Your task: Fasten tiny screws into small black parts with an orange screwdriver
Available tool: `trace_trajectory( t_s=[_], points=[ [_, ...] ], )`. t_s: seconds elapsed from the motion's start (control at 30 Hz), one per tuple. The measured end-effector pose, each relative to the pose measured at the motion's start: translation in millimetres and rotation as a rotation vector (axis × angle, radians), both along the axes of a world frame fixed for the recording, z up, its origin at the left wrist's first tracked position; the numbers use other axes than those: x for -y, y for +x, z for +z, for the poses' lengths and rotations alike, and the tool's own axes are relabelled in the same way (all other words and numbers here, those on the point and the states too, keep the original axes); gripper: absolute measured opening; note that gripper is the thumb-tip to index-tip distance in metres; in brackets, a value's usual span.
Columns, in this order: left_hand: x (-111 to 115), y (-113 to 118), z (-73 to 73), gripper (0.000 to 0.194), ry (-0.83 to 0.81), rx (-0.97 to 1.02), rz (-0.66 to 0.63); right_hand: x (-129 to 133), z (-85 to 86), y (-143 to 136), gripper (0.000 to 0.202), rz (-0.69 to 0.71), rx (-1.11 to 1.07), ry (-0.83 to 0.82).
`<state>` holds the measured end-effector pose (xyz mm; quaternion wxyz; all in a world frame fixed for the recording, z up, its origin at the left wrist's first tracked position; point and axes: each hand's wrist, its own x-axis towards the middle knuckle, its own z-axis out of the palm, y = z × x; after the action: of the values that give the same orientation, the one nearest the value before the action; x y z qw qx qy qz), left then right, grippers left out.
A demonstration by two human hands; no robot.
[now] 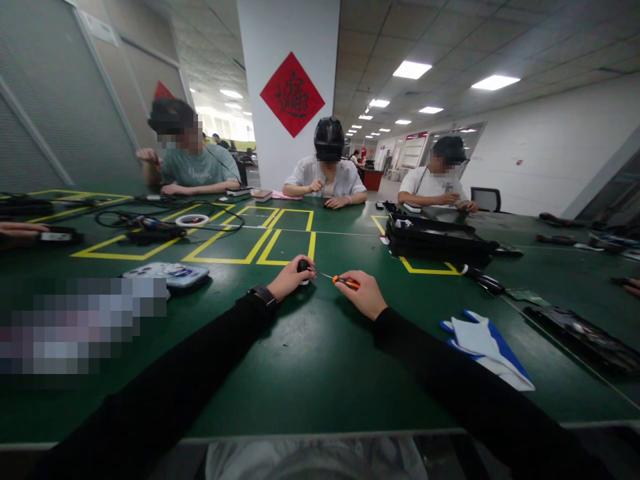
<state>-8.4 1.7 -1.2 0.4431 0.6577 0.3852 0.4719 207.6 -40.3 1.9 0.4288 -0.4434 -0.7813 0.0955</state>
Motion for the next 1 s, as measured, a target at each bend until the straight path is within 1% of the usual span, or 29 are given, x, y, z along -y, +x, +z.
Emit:
trace_trajectory(
  t_s=[0.2, 0.33, 0.53, 0.6, 0.7, 0.83, 1.0],
  points=[
    [0.3, -0.1, 0.5, 0.027, -0.015, 0.019, 0.004, 0.1, -0.1, 0.9, 0.02, 0.015, -0.03, -0.019],
    [1.4, 0.8, 1.0, 0.026, -0.01, -0.015, 0.001, -0.8, -1.4, 2.1, 0.022, 0.025, -0.029, -0.021],
    [2.8, 1.7, 0.4, 0.025, 0.089, -0.126, 0.003, 0.9, -0.7, 1.5, 0.027, -0.042, 0.083, -0.048],
    [2.6, 1.4, 0.2, 0.025, 0.107, -0.146, 0.009, 2.5, 1.6, 0.5, 0.026, -0.032, 0.118, -0.049],
    [1.9, 0.7, 0.3, 0.026, 0.099, -0.139, 0.022, 3.7, 4.3, -0.6, 0.025, -0.006, 0.152, -0.011],
    [1.1, 0.1, 0.6, 0.027, 0.065, -0.103, 0.032, 3.0, 4.7, -1.1, 0.021, -0.03, 0.156, 0.044],
    [1.7, 0.2, 1.5, 0.028, 0.035, -0.057, 0.019, 2.9, 5.1, -0.4, 0.02, -0.027, 0.159, 0.056]
  ],
)
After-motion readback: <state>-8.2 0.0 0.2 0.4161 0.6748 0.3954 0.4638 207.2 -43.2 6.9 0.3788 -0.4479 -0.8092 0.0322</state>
